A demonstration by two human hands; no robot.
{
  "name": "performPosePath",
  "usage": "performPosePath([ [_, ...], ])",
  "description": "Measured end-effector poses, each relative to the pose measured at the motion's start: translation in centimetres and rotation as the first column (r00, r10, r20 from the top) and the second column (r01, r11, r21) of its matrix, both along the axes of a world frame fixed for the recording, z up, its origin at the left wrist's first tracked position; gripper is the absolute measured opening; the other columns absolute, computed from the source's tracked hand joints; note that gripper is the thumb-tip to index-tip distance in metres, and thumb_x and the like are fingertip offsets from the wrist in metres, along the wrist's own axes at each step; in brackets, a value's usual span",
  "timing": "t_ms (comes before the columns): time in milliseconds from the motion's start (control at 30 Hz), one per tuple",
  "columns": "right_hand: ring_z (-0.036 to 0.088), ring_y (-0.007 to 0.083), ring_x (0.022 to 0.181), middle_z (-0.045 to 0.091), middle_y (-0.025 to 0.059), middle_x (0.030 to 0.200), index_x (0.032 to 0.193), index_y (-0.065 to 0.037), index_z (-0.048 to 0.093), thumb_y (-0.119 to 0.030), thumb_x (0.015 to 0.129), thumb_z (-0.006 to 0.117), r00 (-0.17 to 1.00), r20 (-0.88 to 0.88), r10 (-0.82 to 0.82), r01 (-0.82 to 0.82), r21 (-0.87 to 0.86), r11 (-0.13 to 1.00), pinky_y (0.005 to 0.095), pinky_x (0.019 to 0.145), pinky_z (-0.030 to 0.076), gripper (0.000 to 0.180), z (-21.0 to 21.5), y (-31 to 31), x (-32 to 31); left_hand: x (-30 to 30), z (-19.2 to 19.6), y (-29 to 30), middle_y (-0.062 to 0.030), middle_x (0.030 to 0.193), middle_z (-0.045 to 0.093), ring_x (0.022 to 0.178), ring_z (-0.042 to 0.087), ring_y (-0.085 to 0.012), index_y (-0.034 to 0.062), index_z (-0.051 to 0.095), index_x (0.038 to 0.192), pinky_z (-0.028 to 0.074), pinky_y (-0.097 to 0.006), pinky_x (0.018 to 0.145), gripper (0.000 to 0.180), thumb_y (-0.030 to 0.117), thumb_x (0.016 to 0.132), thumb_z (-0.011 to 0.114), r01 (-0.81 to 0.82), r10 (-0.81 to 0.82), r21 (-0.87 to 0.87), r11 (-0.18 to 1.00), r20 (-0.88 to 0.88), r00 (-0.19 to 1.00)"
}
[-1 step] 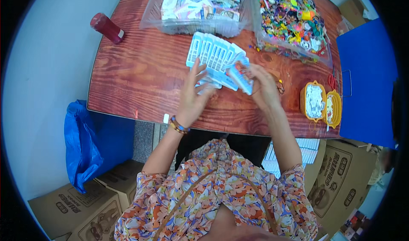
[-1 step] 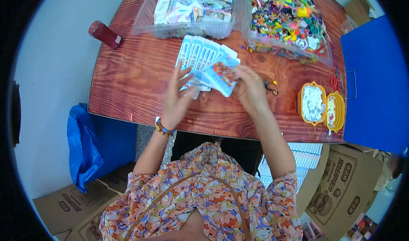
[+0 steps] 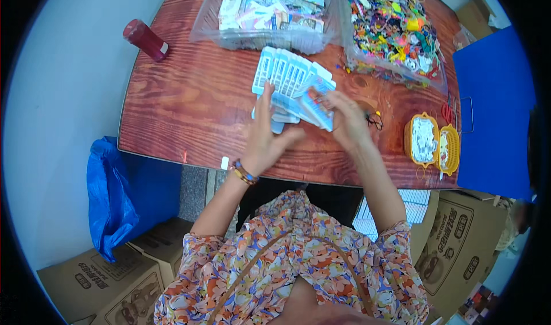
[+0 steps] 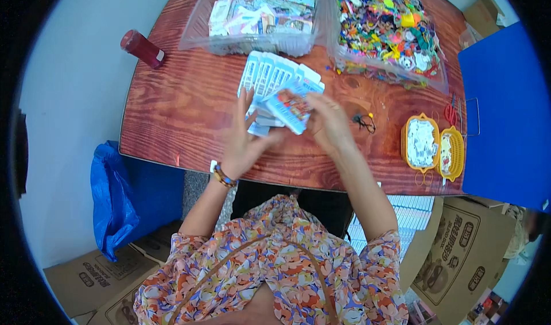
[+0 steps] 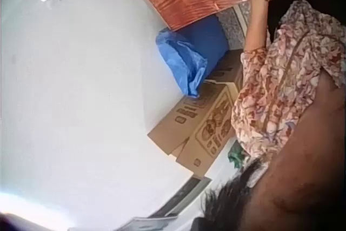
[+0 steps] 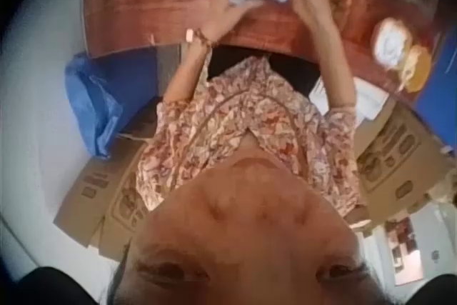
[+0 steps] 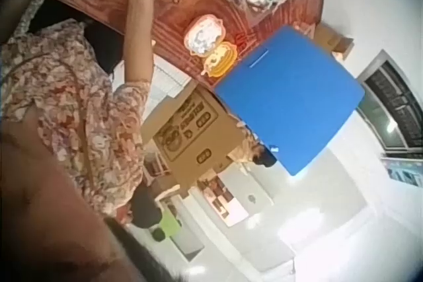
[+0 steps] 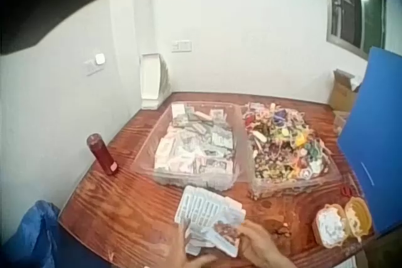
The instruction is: Packing small toy cards and parts into containers at a workstation.
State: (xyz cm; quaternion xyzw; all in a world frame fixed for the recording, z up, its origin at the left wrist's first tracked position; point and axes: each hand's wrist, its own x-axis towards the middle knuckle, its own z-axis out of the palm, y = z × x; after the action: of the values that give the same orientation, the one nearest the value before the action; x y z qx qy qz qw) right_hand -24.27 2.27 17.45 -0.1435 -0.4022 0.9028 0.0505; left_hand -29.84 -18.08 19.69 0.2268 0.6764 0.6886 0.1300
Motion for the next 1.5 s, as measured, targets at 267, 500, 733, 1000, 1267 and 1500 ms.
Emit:
performPosePath([
  [267, 0.069, 0.0246, 0.089, 0.072, 0.0099, 0.097, 0.109, -0.005, 0.067, -0.024, 0.095, 0.06, 0.986, 0.049, 0.157, -0.055, 0.998, 0.034, 0.0385, 0.076, 0.054, 0.024, 6.4, -2.8, -10.2, -3.5, 0.6, -2.0, -0.0167, 0.134, 0.048, 0.124, 0.052, -0.0258, 0.0025, 0.028, 0.147, 0.047, -0.039, 0.102, 0.102, 0.01, 0.066, 0.09, -0.222, 0.246, 0.205, 0.953, -0.101, 0.964],
  [500, 0.069, 0.031, 0.088, 0.07, 0.012, 0.092, 0.097, -0.007, 0.066, -0.029, 0.08, 0.074, 0.984, 0.18, -0.007, -0.127, 0.662, -0.739, 0.0439, 0.07, 0.049, 0.029, 5.9, 8.5, -23.5, -2.6, -0.5, -2.6, -0.0102, 0.131, 0.046, 0.119, 0.053, -0.0199, 0.0035, 0.026, 0.147, 0.051, -0.036, 0.098, 0.092, -0.003, 0.074, 0.08, -0.094, 0.085, 0.11, 0.99, 0.087, 0.993],
  [733, 0.061, 0.0261, 0.068, 0.064, 0.0096, 0.072, 0.083, -0.003, 0.061, -0.03, 0.077, 0.078, 0.941, 0.252, 0.225, -0.149, 0.907, -0.393, 0.0397, 0.062, 0.044, 0.032, 6.7, 9.8, -24.7, -1.9, -1.2, -4.1, -0.0101, 0.125, 0.054, 0.112, 0.058, -0.0189, 0.0006, 0.038, 0.141, 0.051, -0.034, 0.092, 0.084, 0.006, 0.072, 0.086, -0.129, 0.099, 0.14, 0.982, 0.199, 0.975],
  [1000, 0.058, 0.0239, 0.07, 0.06, 0.0092, 0.07, 0.085, -0.003, 0.063, -0.028, 0.087, 0.07, 0.983, 0.085, 0.162, -0.05, 0.976, -0.21, 0.039, 0.064, 0.044, 0.026, 7.8, 9.9, -23.8, -2.0, -0.2, -3.7, -0.0143, 0.123, 0.058, 0.111, 0.059, -0.0218, -0.0018, 0.038, 0.141, 0.051, -0.036, 0.093, 0.084, 0.013, 0.074, 0.086, -0.094, 0.095, -0.013, 0.996, 0.149, 0.984],
  [1267, 0.065, 0.0207, 0.074, 0.066, 0.0082, 0.077, 0.094, -0.005, 0.067, -0.026, 0.089, 0.066, 0.994, -0.092, 0.059, 0.093, 0.995, -0.024, 0.035, 0.066, 0.047, 0.022, 7.4, 11.7, -23.1, -2.1, -1.7, -2.8, -0.015, 0.121, 0.059, 0.11, 0.059, -0.0232, -0.0021, 0.044, 0.137, 0.05, -0.036, 0.093, 0.079, 0.017, 0.073, 0.087, -0.122, 0.131, -0.095, 0.988, 0.091, 0.987],
  [1500, 0.05, 0.0027, 0.065, 0.059, -0.0048, 0.075, 0.118, -0.003, 0.066, -0.011, 0.092, 0.065, 0.973, -0.179, 0.144, 0.117, 0.926, 0.359, 0.0196, 0.058, 0.041, 0.027, 13.0, 3.3, -10.6, -3.8, 0.1, -2.4, -0.0182, 0.114, 0.061, 0.103, 0.061, -0.0335, 0.0006, 0.05, 0.132, 0.051, -0.04, 0.086, 0.076, 0.024, 0.07, 0.088, -0.325, 0.195, -0.379, 0.867, -0.343, 0.919],
])
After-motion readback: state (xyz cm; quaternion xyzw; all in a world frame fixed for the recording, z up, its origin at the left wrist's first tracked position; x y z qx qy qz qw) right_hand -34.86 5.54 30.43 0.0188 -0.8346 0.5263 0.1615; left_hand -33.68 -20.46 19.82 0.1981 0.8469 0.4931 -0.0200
